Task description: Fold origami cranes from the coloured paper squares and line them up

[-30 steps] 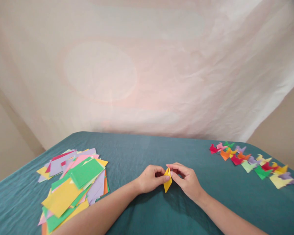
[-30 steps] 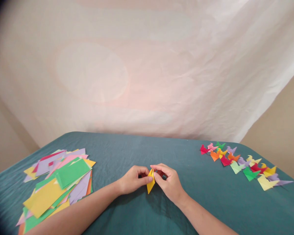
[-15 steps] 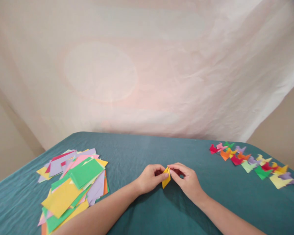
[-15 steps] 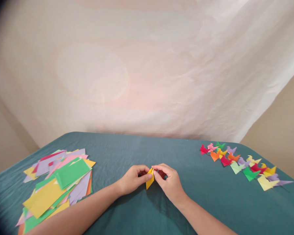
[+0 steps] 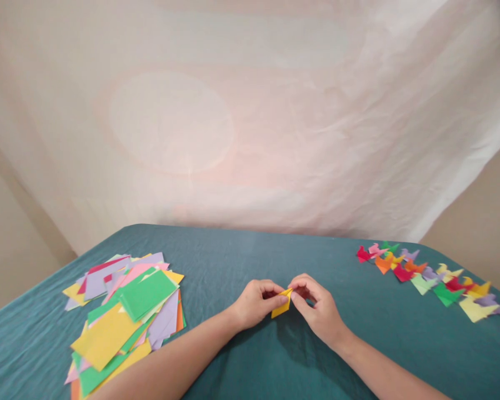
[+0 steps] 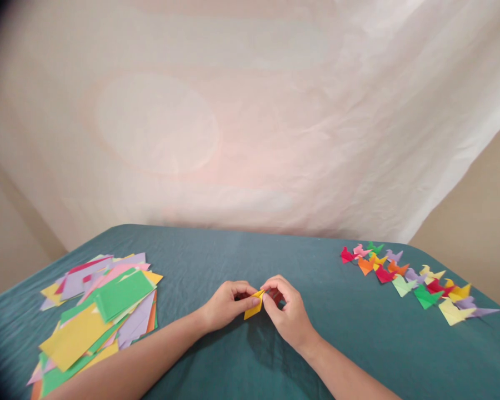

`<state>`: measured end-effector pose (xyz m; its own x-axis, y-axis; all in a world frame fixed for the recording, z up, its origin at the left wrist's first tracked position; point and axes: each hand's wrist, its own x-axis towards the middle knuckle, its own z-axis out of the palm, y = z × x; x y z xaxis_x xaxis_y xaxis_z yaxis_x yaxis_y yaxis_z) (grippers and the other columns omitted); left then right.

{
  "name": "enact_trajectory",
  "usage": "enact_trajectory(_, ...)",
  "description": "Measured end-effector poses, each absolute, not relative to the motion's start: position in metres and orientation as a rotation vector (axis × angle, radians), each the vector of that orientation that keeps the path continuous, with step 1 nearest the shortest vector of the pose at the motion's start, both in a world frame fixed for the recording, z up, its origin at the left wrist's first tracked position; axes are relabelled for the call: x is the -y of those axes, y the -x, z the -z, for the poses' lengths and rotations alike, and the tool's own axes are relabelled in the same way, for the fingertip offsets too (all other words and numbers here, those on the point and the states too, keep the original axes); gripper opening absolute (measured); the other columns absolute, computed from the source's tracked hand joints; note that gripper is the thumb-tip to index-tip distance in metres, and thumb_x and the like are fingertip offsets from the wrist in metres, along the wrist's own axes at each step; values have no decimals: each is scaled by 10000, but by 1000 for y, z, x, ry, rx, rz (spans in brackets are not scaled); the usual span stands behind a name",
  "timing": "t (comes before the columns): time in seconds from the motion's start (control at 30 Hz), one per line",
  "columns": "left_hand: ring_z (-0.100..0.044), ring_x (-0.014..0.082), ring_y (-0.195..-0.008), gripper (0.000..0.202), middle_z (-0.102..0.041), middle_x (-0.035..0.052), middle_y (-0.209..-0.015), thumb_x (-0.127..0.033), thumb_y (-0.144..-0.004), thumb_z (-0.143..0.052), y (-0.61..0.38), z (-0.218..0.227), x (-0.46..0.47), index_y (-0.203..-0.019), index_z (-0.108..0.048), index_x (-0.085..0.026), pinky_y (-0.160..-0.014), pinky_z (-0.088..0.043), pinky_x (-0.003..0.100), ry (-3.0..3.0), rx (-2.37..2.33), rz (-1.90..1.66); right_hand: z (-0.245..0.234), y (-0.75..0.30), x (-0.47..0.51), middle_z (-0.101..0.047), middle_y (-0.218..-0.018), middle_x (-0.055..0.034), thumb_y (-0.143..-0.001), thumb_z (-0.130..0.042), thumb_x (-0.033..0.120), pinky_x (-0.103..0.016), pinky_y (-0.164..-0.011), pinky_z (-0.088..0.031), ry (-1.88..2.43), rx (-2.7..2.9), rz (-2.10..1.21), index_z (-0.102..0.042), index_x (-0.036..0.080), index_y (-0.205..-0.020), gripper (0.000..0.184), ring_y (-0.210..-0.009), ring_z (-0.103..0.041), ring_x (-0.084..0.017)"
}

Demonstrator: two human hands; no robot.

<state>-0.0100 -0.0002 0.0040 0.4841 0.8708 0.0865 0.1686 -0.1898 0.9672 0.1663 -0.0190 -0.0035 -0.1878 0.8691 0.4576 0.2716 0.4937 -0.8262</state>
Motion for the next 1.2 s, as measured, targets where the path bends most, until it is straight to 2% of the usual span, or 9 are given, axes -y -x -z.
enact_trajectory(0.77, -535, 124, -679, 281, -594, 31, -770, -393, -761, -617, 10, 3, -2, -860, -718, -150, -614, -398, 208, -1696, -924, -835, 1, -167, 18, -535, -786, -20, -796, -514, 173, -242, -584, -428, 993, 1728, -771, -532, 182, -769, 33, -652, -509, -133)
enact_trajectory(1.07, -484, 108, -590, 395, -617, 30, -675, -472, -728, -629, 7, -1, 2, -869, -705, -110, -561, -367, 208, -1429, -878, -830, 2, -166, 19, -546, -777, -21, -781, -524, 164, -245, -556, -441, 994, 1745, -559, -548, 193, -747, 50, -604, -510, -123)
enact_trajectory(1.2, -508, 118, -611, 416, -647, 37, -715, -496, -701, -643, 4, -7, 6, -840, -708, -109, -590, -381, 215, -1350, -901, -855, 2, -166, 20, -550, -800, -29, -788, -533, 159, -256, -569, -458, 984, 1769, -396, -579, 201, -772, 64, -607, -516, -123)
